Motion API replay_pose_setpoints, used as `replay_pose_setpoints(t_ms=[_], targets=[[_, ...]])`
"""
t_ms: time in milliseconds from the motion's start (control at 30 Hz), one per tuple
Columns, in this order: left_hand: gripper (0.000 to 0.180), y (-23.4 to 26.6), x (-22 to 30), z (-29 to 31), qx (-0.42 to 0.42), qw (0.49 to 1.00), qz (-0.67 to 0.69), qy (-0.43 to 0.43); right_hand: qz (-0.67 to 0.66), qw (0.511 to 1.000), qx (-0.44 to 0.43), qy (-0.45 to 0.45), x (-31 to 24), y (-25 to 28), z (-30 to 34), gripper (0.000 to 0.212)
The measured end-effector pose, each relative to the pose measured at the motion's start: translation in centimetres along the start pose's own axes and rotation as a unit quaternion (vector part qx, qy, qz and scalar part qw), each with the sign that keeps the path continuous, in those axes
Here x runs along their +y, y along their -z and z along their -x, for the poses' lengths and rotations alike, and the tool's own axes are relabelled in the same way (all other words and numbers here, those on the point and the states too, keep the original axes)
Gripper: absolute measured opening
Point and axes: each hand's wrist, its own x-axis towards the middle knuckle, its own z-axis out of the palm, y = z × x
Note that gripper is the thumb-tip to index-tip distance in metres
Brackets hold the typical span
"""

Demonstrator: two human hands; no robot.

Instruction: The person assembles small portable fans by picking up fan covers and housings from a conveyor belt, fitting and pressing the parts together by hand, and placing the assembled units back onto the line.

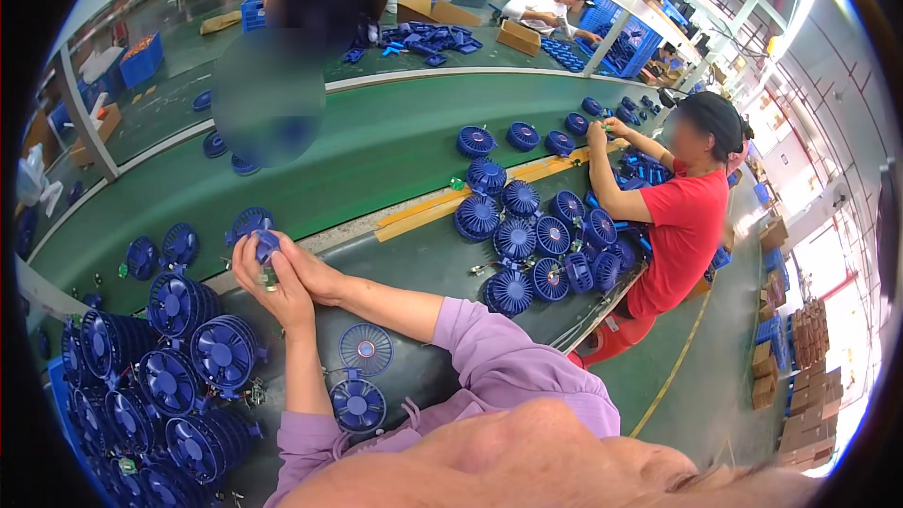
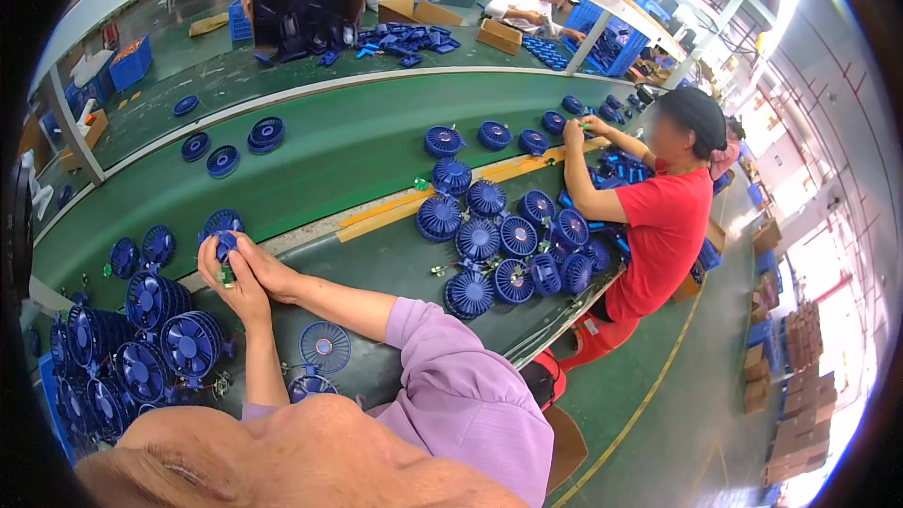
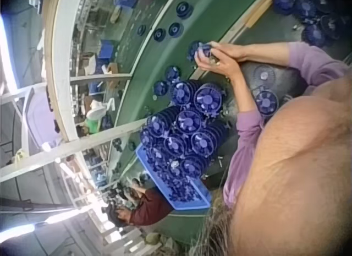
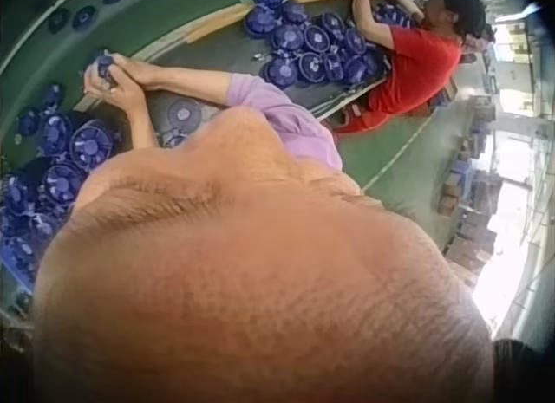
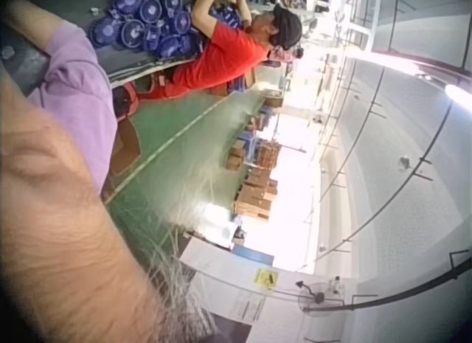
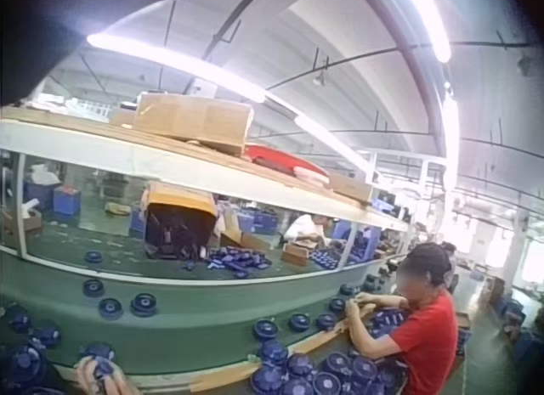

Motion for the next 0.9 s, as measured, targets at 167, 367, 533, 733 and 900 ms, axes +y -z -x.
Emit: replay_pose_setpoints(t_ms=[167,367,533,733,900], targets=[[0.034,0.2,-2.6,0.2,-0.023,0.999,0.027,-0.005,0.189,0.977,0.034,0.094,0.6,0.6,-0.6,0.048],[0.057,-0.6,-4.4,0.8,-0.170,0.985,0.009,0.004,0.483,0.850,0.195,0.083,-5.1,9.5,-2.3,0.054],[0.048,-0.7,-6.5,2.0,-0.142,0.986,-0.085,0.028,0.736,0.545,0.395,0.070,-9.0,18.6,0.6,0.066],[0.054,0.0,-5.7,2.2,-0.222,0.954,-0.200,0.037,0.709,0.640,0.261,0.142,-7.6,16.8,-7.3,0.070],[0.059,-1.1,-4.6,2.3,-0.236,0.957,-0.160,0.060,0.787,0.576,0.212,0.065,-5.9,22.7,-16.4,0.082]])
